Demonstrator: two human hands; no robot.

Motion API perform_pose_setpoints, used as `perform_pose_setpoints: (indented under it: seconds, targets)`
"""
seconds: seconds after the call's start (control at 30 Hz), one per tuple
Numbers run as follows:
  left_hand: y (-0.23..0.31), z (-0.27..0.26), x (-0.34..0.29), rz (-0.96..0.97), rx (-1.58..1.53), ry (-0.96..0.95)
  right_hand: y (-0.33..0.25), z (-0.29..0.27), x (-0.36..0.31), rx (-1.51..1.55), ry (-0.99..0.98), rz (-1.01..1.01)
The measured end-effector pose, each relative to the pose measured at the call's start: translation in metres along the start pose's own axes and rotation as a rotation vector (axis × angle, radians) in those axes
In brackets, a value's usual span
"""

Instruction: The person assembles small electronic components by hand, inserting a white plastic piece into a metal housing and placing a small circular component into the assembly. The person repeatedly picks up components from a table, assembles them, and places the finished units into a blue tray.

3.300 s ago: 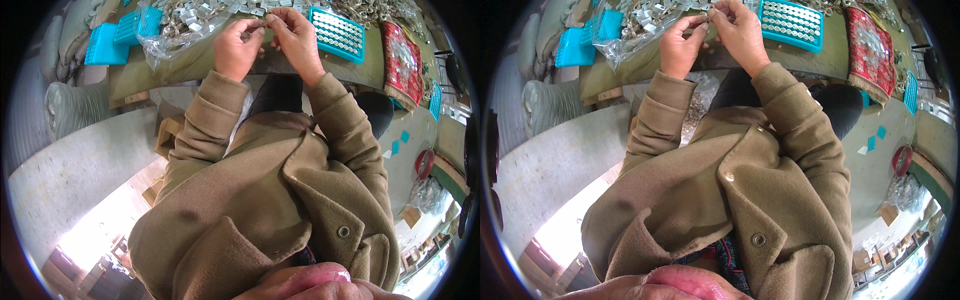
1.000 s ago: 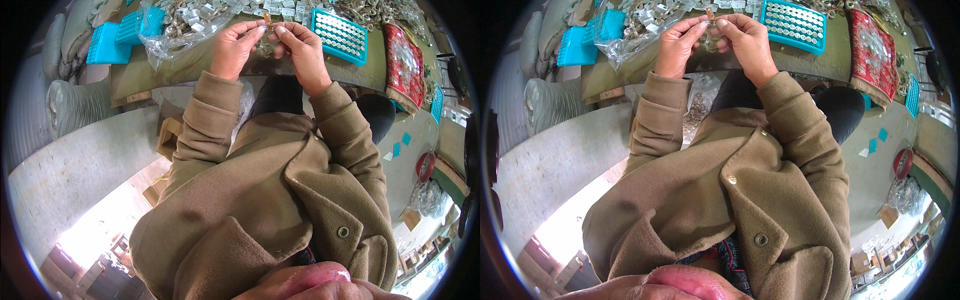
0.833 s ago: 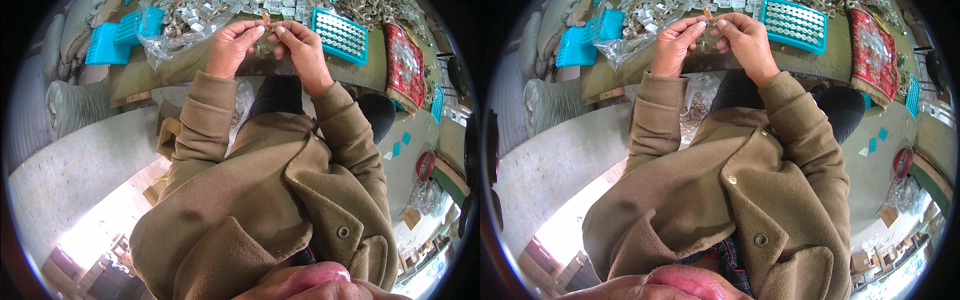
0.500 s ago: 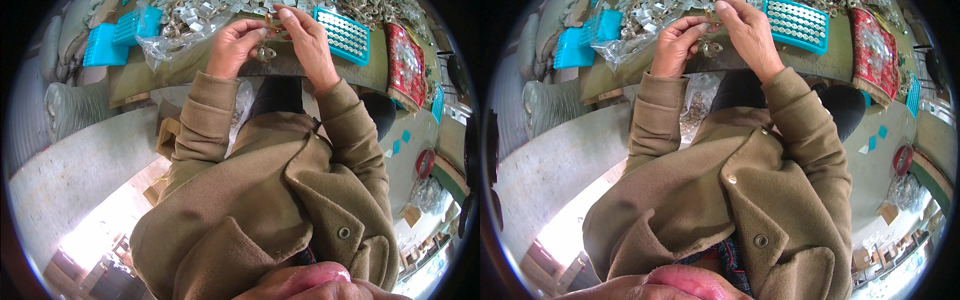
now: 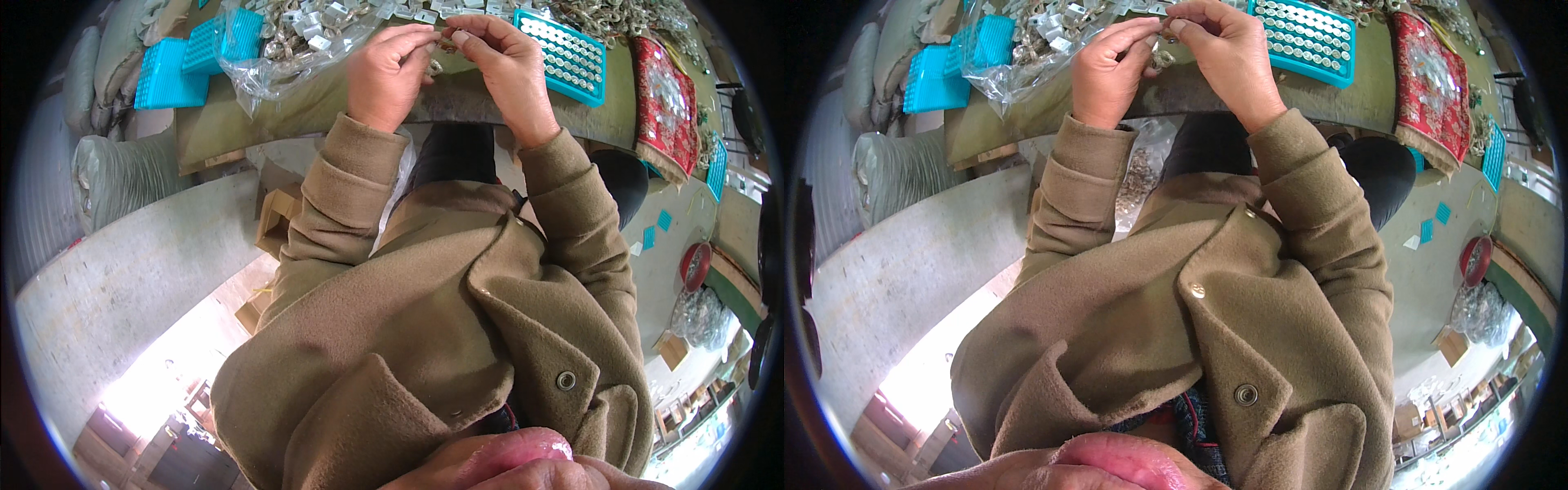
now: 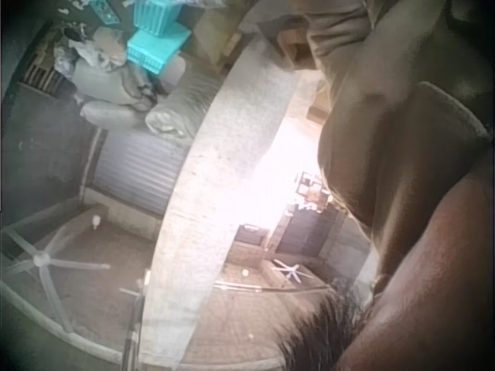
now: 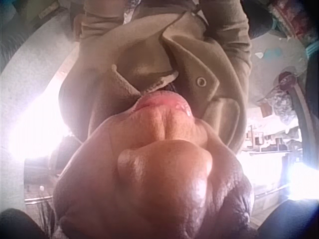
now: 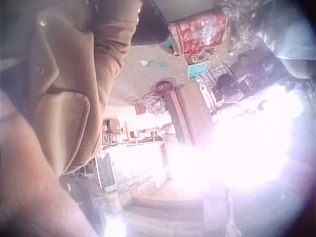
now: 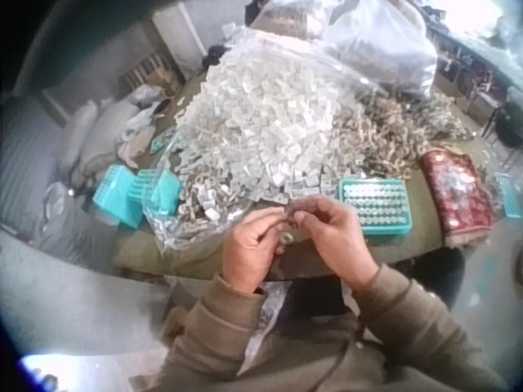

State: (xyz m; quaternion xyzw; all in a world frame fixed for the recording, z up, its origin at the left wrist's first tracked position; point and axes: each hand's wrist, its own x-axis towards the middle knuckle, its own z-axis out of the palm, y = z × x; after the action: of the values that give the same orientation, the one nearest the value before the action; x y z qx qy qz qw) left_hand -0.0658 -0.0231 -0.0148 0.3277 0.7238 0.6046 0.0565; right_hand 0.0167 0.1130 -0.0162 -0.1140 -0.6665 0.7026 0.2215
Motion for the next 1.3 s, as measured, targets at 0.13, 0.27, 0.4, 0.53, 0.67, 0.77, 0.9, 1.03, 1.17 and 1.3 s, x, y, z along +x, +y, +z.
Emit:
perform_pose_setpoints:
  seconds: [0.13, 0.27, 0.4, 0.53, 0.67, 0.77, 0.9, 1.03, 1.17, 1.3]
  targets:
    - [0.003, -0.007, 0.0, -0.107, 0.042, -0.068, 0.001, -0.001, 0.0, 0.032, 0.025, 0.041]
    - [0.009, -0.009, 0.001, -0.216, -0.028, -0.141, 0.001, 0.0, 0.001, 0.064, -0.008, -0.041]
    - [0.01, -0.008, 0.003, -0.252, -0.265, -0.149, -0.002, -0.003, 0.001, 0.096, -0.044, -0.027]
    - [0.008, -0.014, 0.004, -0.282, -0.297, -0.216, -0.002, -0.003, 0.0, 0.123, -0.047, 0.011]
    - [0.01, -0.015, 0.003, -0.326, -0.291, -0.245, -0.003, -0.005, 0.0, 0.221, -0.047, 0.118]
    - [0.014, -0.014, 0.001, -0.308, -0.315, -0.215, -0.003, -0.004, -0.001, 0.268, -0.042, 0.168]
    - [0.015, -0.011, 0.0, -0.307, -0.301, -0.202, -0.002, 0.0, -0.003, 0.262, -0.045, 0.137]
    - [0.01, -0.011, 0.001, -0.341, -0.373, -0.218, 0.0, 0.003, -0.004, 0.294, -0.053, 0.143]
    - [0.003, -0.015, 0.002, -0.392, -0.461, -0.219, 0.003, 0.004, -0.006, 0.347, 0.013, 0.204]
    - [0.0, -0.013, 0.003, -0.285, -0.507, -0.25, 0.008, 0.004, -0.005, 0.385, 0.02, 0.193]
